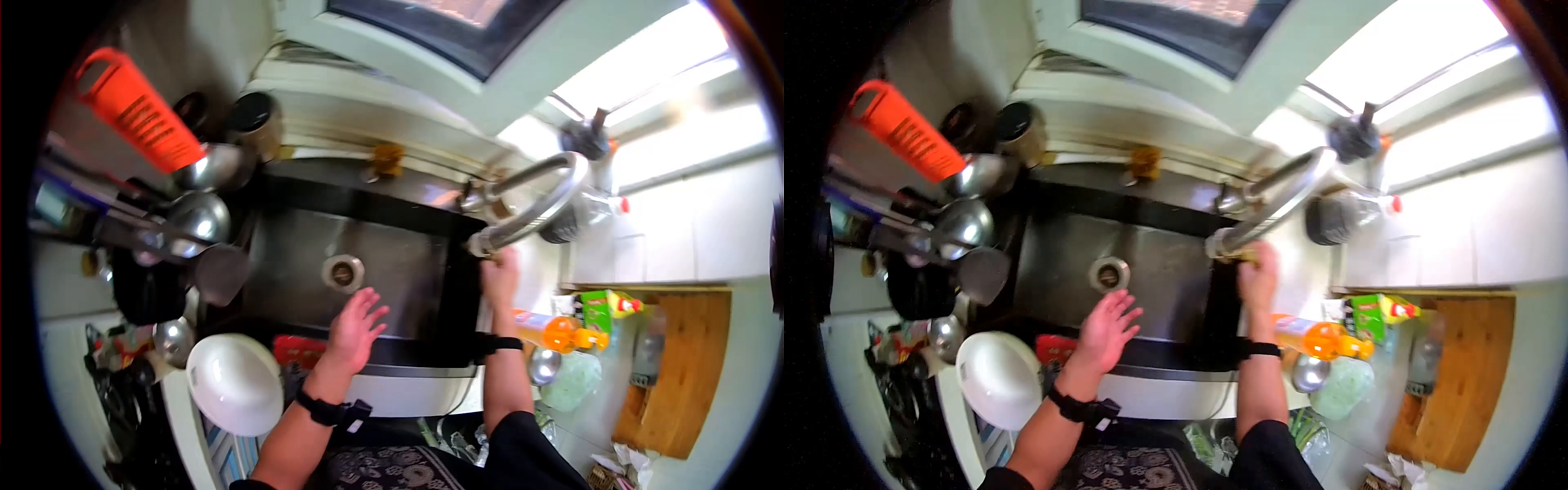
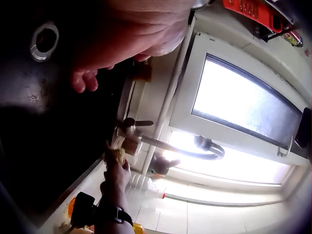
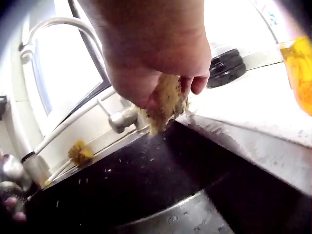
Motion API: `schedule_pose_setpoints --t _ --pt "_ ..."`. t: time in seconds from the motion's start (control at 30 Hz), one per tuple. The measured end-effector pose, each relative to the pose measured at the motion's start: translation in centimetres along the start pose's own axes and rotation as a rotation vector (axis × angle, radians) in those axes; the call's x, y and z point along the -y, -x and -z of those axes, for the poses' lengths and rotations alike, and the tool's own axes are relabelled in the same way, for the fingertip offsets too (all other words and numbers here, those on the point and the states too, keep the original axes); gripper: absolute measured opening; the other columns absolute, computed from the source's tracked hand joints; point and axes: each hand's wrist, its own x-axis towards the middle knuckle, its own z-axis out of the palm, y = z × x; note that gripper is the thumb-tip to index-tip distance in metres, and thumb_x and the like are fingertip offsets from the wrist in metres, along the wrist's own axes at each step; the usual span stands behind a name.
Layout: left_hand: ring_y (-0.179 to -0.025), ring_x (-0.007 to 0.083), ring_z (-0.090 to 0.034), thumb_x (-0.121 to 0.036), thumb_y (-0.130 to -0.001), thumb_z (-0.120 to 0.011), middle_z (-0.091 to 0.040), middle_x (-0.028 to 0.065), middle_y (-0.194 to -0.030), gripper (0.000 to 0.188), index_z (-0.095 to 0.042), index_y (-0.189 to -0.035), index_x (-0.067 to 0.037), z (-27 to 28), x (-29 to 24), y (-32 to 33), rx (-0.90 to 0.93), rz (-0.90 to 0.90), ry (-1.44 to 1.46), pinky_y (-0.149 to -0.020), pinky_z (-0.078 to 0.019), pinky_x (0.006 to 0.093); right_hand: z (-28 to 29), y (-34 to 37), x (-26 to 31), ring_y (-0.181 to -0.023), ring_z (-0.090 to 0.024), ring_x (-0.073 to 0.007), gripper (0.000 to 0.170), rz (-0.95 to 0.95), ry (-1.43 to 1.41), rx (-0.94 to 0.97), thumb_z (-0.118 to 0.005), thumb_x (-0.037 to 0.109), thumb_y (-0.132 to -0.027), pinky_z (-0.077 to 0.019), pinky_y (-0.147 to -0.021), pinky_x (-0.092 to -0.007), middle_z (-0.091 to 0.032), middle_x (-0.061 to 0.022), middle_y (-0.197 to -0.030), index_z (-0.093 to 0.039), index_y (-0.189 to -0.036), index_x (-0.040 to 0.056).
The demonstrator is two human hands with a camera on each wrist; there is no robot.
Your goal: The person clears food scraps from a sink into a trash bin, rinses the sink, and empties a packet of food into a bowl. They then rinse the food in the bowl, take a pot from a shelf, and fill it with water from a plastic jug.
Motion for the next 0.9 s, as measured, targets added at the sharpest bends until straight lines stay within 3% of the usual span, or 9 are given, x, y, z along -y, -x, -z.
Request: schedule_pose_setpoints --t 0.03,0.07,0.17,0.23,0.27,0.33,0.53,0.63,0.9 --pt "-0.106 0.0171 -0.051 -0.04 -0.092 -0.048 -0.05 0.0009 -0.12 0.039 -0.049 -0.12 -0.014 0.1 0.0 0.2 -0.013 -0.004 0.012 -0.088 -0.0377 0.0347 1.2 -0.8 1.5 -0.104 -0.053 -0.0326 0.038 -0.16 0.045 -0.025 -0.058 0.001 -0.072 -0.0427 -0.093 -0.0373 -0.057 -0.0167 -0.109 -0.058 -0.11 0.0033" --pt "-0.106 0.0168 -0.051 -0.038 -0.091 -0.049 -0.051 0.0005 -0.12 0.037 -0.05 -0.12 -0.014 0.4 0.1 0.2 -0.02 -0.007 0.022 -0.088 -0.0381 0.0341 1.2 -1.2 -2.2 -0.109 -0.05 -0.0355 0.042 -0.025 0.281 -0.091 -0.059 0.003 -0.072 -0.0404 -0.095 -0.042 -0.055 -0.0181 -0.115 -0.056 -0.113 0.0032" --pt "-0.106 0.0157 -0.051 -0.032 -0.092 -0.051 -0.052 -0.0009 -0.119 0.033 -0.05 -0.12 -0.015 0.8 0.8 0.0 -0.016 0.04 0.063 -0.086 -0.0386 0.0328 1.0 0.0 0.6 -0.106 -0.047 -0.0411 0.039 -0.125 0.583 -0.118 -0.065 0.012 -0.074 -0.039 -0.093 -0.0461 -0.051 -0.0201 -0.116 -0.055 -0.111 0.0024" --pt "-0.107 0.0155 -0.051 -0.029 -0.093 -0.05 -0.052 -0.001 -0.119 0.031 -0.05 -0.12 -0.015 0.8 1.1 0.4 -0.014 0.022 0.047 -0.086 -0.0383 0.0327 1.0 0.8 3.9 -0.118 -0.04 -0.0455 0.048 0.062 0.735 -0.195 -0.066 0.015 -0.072 -0.036 -0.097 -0.0503 -0.047 -0.0195 -0.127 -0.053 -0.117 0.0041" --pt "-0.107 0.0154 -0.051 -0.028 -0.093 -0.049 -0.052 -0.0011 -0.119 0.03 -0.049 -0.121 -0.015 0.7 1.1 0.7 -0.01 0.016 0.037 -0.086 -0.0381 0.0326 1.0 0.5 4.5 -0.115 -0.046 -0.042 0.046 0.305 0.529 -0.079 -0.067 0.02 -0.074 -0.0411 -0.092 -0.0469 -0.052 -0.0184 -0.121 -0.055 -0.115 0.0045" --pt "-0.108 0.0149 -0.051 -0.025 -0.094 -0.048 -0.051 -0.0013 -0.12 0.029 -0.049 -0.121 -0.015 0.4 0.8 1.2 -0.014 0.009 0.0 -0.087 -0.0374 0.0324 -2.1 1.2 8.6 -0.107 -0.055 -0.0367 0.043 0.162 0.196 0.213 -0.068 0.02 -0.074 -0.0456 -0.087 -0.0429 -0.059 -0.0165 -0.111 -0.056 -0.113 0.0057" --pt "-0.11 0.0133 -0.05 -0.021 -0.093 -0.047 -0.05 0.0002 -0.122 0.031 -0.047 -0.123 -0.011 0.7 0.7 3.2 0.072 -0.054 -0.162 -0.09 -0.037 0.029 -17.5 2.6 7.1 -0.106 -0.058 -0.0283 0.046 0.094 0.436 1.057 -0.069 0.029 -0.076 -0.0476 -0.088 -0.0385 -0.063 -0.014 -0.106 -0.057 -0.116 0.0085" --pt "-0.114 0.0135 -0.048 -0.017 -0.093 -0.047 -0.046 0.0033 -0.129 0.036 -0.044 -0.127 -0.006 0.6 -0.1 5.0 0.104 -0.089 -0.293 -0.094 -0.0366 0.0282 -22.6 3.1 8.0 -0.109 -0.056 -0.0294 0.048 0.149 0.524 1.135 -0.069 0.028 -0.076 -0.0481 -0.088 -0.0392 -0.059 -0.0129 -0.116 -0.054 -0.117 0.0083" --pt "-0.116 0.0165 -0.048 -0.014 -0.093 -0.046 -0.04 0.0061 -0.137 0.039 -0.041 -0.131 -0.004 1.7 -0.5 6.1 0.071 -0.154 -0.361 -0.095 -0.0379 0.0303 -29.8 5.9 5.4 -0.109 -0.053 -0.0309 0.044 0.385 0.595 0.813 -0.064 0.019 -0.079 -0.0502 -0.082 -0.0423 -0.049 -0.0132 -0.123 -0.048 -0.12 0.0089"
